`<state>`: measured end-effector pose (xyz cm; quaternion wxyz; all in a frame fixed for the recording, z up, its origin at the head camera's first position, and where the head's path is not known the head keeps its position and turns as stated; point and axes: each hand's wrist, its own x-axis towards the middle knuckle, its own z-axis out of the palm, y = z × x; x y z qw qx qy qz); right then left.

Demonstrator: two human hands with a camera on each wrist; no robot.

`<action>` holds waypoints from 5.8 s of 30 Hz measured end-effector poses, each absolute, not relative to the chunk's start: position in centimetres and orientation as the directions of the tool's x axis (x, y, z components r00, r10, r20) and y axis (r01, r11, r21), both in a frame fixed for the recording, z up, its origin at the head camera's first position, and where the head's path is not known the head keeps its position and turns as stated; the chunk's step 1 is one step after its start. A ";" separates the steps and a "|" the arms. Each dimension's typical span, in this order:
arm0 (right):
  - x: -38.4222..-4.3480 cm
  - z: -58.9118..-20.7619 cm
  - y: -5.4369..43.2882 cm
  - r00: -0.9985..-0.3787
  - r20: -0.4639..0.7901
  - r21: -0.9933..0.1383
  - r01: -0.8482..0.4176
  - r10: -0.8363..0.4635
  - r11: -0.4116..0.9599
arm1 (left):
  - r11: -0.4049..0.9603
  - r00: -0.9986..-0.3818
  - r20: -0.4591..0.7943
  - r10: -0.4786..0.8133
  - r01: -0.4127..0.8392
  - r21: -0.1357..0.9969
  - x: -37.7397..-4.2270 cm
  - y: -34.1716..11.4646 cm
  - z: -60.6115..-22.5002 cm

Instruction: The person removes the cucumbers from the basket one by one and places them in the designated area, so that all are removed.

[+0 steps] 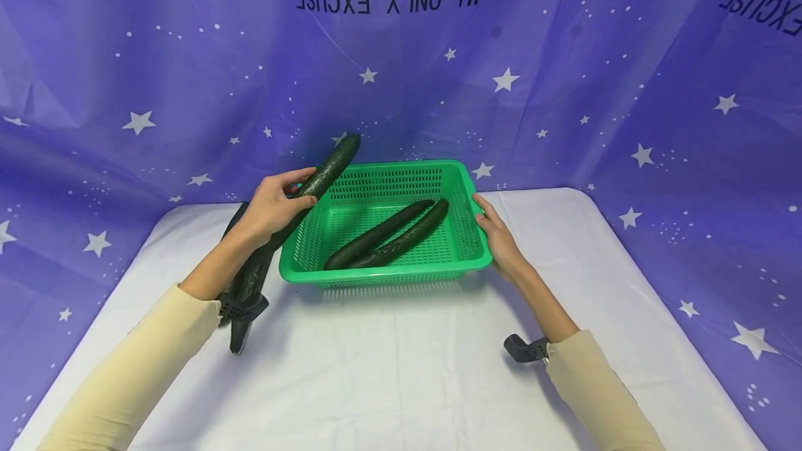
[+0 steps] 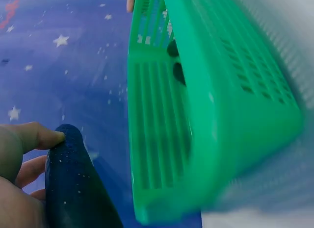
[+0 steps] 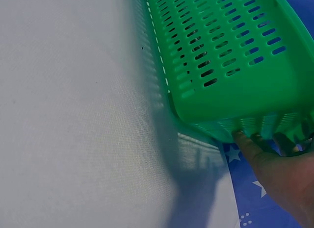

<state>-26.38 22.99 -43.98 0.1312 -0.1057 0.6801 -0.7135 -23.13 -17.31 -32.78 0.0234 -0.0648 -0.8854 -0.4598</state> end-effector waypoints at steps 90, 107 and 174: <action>-26.3 -44.0 23.1 -0.942 -0.021 -0.999 0.034 -0.336 -0.033 | 0.543 -0.996 0.081 0.027 0.083 0.835 -19.1 -25.4 -36.7; -26.3 -44.0 23.1 -0.940 -0.020 -0.999 0.035 -0.340 -0.037 | 0.480 -0.963 0.026 0.267 0.156 0.863 -23.3 -12.4 -38.7; -26.4 -44.0 23.0 -0.948 -0.031 -0.999 0.038 -0.318 -0.016 | 0.459 -0.971 0.037 0.235 0.144 0.877 -26.6 -12.2 -34.7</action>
